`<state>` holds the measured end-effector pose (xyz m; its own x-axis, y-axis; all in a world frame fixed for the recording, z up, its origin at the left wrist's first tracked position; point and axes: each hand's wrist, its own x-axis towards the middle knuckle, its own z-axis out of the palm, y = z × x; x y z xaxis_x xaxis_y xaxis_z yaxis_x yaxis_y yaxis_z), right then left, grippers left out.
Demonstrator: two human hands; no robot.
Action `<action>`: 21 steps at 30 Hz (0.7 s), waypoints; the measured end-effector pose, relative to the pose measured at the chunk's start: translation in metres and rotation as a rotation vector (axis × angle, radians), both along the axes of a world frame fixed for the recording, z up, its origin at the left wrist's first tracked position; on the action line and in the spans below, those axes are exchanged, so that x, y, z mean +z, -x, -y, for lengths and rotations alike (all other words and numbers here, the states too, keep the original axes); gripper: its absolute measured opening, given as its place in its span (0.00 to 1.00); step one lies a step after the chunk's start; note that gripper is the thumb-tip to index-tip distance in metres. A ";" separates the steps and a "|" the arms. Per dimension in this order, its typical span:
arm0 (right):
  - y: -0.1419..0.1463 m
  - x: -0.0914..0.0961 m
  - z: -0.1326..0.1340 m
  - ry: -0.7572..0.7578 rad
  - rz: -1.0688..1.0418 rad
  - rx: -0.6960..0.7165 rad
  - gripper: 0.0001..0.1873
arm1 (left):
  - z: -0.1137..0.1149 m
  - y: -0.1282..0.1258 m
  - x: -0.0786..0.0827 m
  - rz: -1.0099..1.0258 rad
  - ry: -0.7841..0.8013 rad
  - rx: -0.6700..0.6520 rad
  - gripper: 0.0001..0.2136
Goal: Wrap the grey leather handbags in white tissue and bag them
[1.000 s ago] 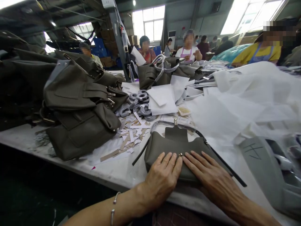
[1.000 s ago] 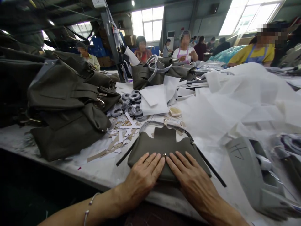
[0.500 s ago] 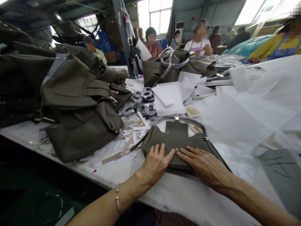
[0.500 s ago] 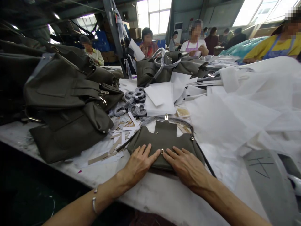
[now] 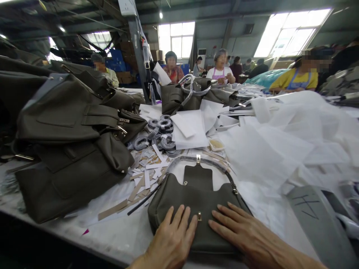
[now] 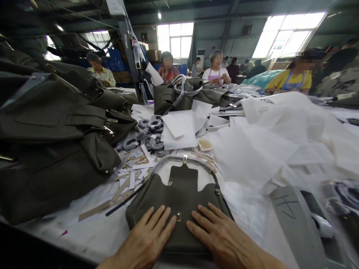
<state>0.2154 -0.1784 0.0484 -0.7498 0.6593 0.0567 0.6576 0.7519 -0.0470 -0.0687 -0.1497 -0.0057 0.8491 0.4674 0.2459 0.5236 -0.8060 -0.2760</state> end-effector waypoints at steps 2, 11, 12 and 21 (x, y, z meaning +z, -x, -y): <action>-0.007 -0.024 -0.003 -0.067 -0.011 0.040 0.38 | 0.001 -0.002 -0.008 0.068 -0.092 -0.012 0.22; 0.004 -0.039 0.010 -0.037 -0.245 -0.171 0.43 | 0.015 -0.028 -0.022 0.220 -0.049 0.010 0.39; 0.006 -0.032 0.007 -0.032 -0.285 -0.230 0.43 | 0.015 -0.031 -0.023 0.217 -0.036 0.027 0.41; -0.084 0.052 -0.097 -0.712 -0.357 -0.959 0.35 | 0.013 -0.034 -0.027 0.217 -0.061 0.044 0.46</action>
<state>0.2994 -0.0813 0.1000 0.1474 0.6706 0.7270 0.9890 -0.0921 -0.1156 -0.0346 -0.1623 -0.0327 0.7525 0.4810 0.4498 0.6100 -0.7666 -0.2007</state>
